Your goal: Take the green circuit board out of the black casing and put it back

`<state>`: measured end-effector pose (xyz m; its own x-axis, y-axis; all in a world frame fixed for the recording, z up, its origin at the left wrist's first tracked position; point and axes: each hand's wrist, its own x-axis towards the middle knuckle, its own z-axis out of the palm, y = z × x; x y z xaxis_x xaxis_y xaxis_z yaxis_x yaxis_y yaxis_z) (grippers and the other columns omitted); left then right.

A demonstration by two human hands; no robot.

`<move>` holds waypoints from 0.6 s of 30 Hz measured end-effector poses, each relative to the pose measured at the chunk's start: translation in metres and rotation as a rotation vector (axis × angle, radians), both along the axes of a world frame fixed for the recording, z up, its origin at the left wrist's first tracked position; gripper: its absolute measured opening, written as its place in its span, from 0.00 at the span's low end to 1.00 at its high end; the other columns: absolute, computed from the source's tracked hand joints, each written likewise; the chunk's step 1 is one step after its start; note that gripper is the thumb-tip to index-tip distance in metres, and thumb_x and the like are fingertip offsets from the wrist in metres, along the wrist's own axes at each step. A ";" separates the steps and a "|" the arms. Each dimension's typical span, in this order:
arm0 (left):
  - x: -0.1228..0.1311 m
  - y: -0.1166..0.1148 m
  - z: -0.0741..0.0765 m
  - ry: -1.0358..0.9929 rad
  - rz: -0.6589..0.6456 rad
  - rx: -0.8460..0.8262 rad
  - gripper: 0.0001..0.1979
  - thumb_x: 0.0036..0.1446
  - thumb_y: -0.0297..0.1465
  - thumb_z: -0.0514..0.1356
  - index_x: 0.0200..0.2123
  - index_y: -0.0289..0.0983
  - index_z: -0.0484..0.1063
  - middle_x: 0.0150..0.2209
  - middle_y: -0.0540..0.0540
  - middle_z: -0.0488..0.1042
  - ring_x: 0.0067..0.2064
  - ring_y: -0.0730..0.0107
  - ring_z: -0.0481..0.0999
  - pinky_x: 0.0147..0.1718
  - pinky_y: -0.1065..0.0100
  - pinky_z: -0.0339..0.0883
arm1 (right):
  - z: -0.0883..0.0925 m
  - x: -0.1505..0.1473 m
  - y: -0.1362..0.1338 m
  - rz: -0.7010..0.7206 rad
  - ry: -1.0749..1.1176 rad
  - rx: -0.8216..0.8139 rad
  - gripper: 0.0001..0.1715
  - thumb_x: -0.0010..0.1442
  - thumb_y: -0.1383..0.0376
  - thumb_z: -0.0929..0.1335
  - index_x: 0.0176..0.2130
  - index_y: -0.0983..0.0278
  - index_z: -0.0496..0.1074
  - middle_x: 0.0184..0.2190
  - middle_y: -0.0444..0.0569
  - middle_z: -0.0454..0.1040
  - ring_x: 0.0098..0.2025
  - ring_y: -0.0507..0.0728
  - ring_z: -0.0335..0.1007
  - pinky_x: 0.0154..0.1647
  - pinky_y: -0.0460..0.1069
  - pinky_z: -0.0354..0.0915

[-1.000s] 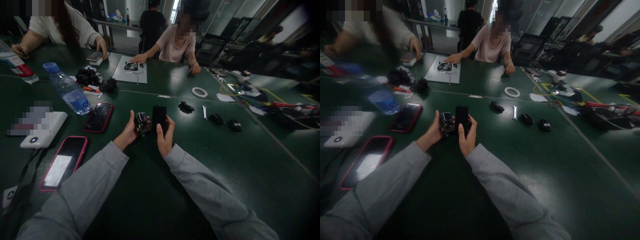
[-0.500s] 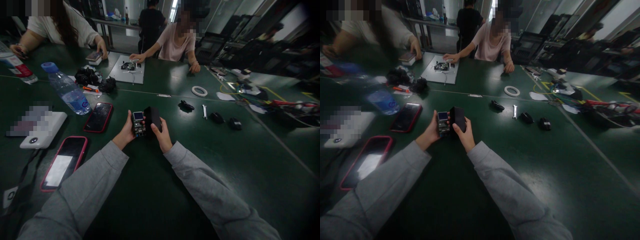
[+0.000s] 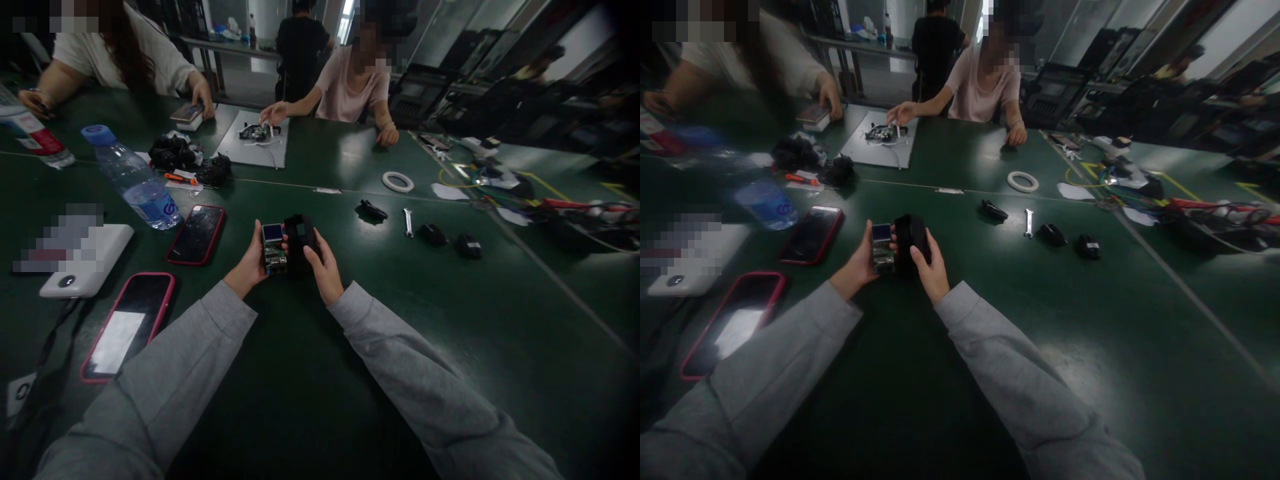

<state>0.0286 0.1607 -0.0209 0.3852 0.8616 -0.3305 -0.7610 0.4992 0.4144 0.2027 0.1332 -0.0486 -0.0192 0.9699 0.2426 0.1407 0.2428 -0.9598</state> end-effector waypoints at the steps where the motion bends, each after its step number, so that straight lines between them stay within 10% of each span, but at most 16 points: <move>1: 0.000 0.000 0.000 0.006 0.000 -0.002 0.29 0.66 0.53 0.47 0.49 0.35 0.73 0.27 0.47 0.76 0.25 0.73 0.76 0.28 0.71 0.73 | 0.002 0.000 -0.001 0.004 0.018 -0.016 0.43 0.63 0.41 0.65 0.67 0.59 0.60 0.67 0.53 0.60 0.68 0.60 0.57 0.70 0.63 0.55; 18: -0.001 0.001 0.001 0.077 -0.062 0.033 0.34 0.65 0.56 0.44 0.53 0.36 0.73 0.31 0.44 0.78 0.25 0.71 0.74 0.27 0.68 0.71 | -0.001 0.000 -0.001 -0.009 0.013 -0.043 0.40 0.64 0.45 0.64 0.68 0.59 0.58 0.67 0.53 0.60 0.67 0.60 0.59 0.69 0.63 0.57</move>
<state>0.0275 0.1619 -0.0200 0.4125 0.8480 -0.3328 -0.6946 0.5291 0.4874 0.2027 0.1323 -0.0496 -0.0072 0.9797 0.2006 0.1297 0.1998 -0.9712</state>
